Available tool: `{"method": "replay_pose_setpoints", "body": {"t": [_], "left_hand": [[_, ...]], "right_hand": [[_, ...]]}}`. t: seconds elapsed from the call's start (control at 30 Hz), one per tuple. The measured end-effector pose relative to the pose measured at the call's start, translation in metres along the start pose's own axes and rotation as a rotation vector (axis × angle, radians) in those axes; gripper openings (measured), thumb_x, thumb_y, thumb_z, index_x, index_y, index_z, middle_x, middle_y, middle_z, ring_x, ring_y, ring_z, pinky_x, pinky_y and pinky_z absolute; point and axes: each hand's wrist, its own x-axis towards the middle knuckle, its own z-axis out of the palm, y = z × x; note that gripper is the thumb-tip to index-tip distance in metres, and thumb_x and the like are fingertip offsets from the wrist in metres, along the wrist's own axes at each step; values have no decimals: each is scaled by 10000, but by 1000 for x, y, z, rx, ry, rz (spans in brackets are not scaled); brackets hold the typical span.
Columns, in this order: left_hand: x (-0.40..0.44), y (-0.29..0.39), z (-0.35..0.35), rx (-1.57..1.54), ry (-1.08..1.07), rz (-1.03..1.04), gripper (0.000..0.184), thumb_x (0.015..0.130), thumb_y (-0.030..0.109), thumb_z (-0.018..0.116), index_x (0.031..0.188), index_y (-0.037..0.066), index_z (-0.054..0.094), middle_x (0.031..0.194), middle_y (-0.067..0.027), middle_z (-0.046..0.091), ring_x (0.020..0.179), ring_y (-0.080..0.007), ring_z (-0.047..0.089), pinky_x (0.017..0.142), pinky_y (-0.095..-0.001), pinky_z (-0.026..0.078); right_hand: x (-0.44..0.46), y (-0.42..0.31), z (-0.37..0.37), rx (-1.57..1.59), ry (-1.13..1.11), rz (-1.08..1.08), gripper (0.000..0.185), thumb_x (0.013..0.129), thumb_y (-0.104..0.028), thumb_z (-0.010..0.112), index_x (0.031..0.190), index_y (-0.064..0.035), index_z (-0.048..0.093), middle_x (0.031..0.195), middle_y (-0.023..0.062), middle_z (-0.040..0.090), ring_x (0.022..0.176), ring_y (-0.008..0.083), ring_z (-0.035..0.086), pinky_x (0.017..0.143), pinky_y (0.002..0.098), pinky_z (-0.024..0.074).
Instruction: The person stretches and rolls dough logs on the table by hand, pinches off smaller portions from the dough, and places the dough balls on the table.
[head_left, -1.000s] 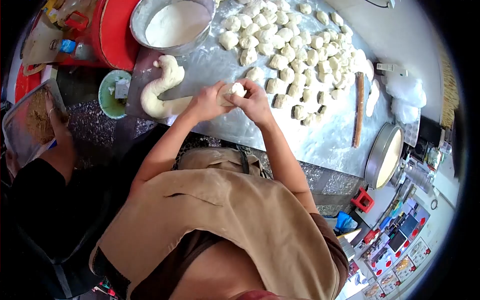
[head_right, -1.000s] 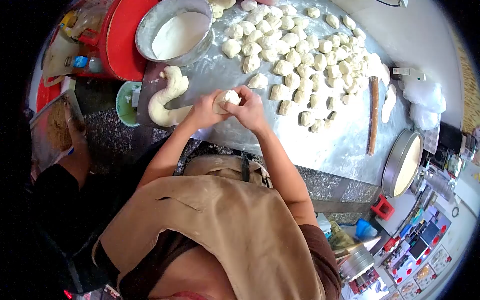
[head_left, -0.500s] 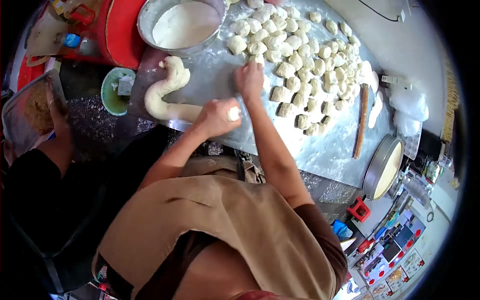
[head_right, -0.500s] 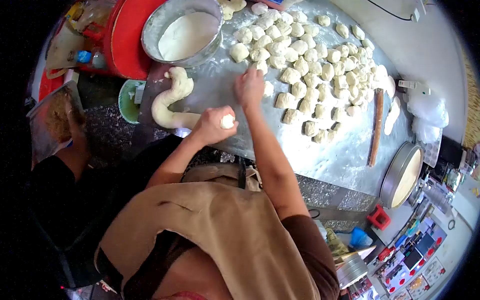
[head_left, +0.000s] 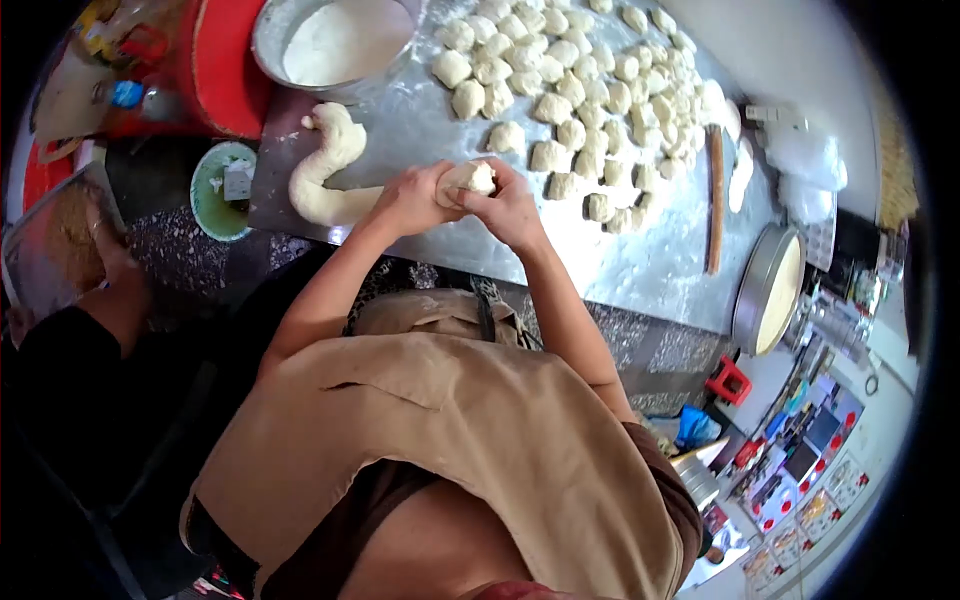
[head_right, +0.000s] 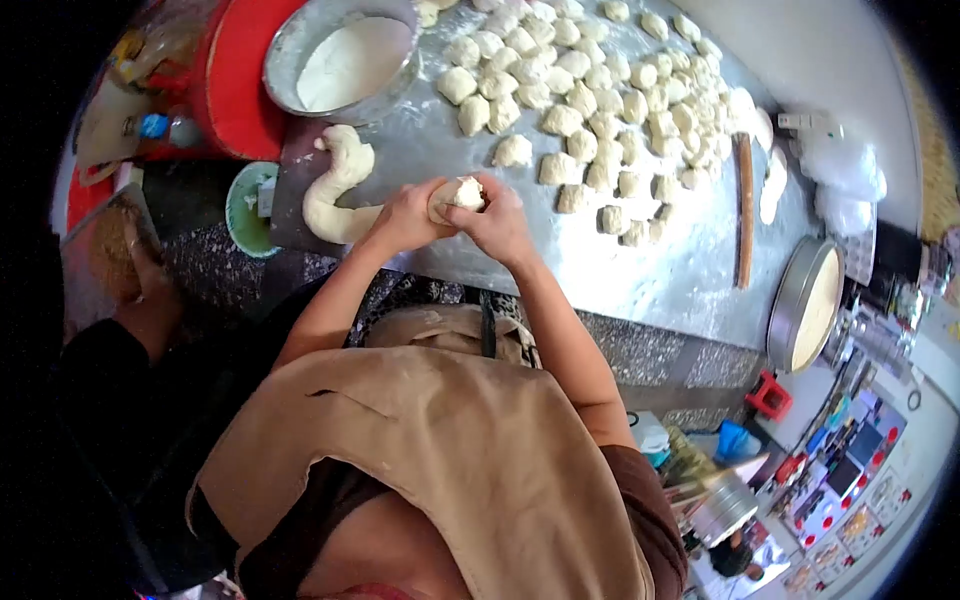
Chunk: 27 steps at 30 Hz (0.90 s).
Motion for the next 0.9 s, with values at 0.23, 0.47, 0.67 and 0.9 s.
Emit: {"method": "replay_pose_setpoints", "body": {"t": [0.23, 0.47, 0.67, 0.9], "left_hand": [[11, -13, 32, 292, -157, -2, 336, 703, 310, 697, 933, 81, 608, 818, -181, 652, 820, -376, 619, 700, -450, 500], [-8, 10, 45, 48, -54, 137, 244, 697, 220, 721, 780, 43, 574, 698, -183, 610, 665, -356, 613, 616, -406, 483], [-1, 25, 32, -60, -54, -135, 195, 720, 137, 709, 770, 39, 548, 777, -118, 612, 769, -286, 622, 704, -400, 484], [1, 62, 46, 205, -22, 479, 485, 685, 299, 751, 1075, 63, 587, 1324, -135, 439, 1222, -342, 402, 1011, -454, 333]], "right_hand": [[-11, 8, 22, -779, 586, -548, 226, 708, -203, 701, 864, -86, 586, 832, 116, 556, 745, 301, 583, 621, 386, 484], [28, 67, -21, -758, 799, -322, 217, 728, -213, 676, 872, -78, 587, 851, 132, 556, 752, 338, 579, 631, 416, 480], [-32, 34, -38, -1061, 472, -114, 750, 653, -190, 745, 1333, -178, 427, 1375, 228, 339, 1202, 439, 392, 991, 472, 377], [-50, 76, -23, 434, 101, -219, 484, 731, -67, 686, 1171, -46, 487, 1177, 125, 545, 1107, 218, 518, 998, 383, 380]]}}
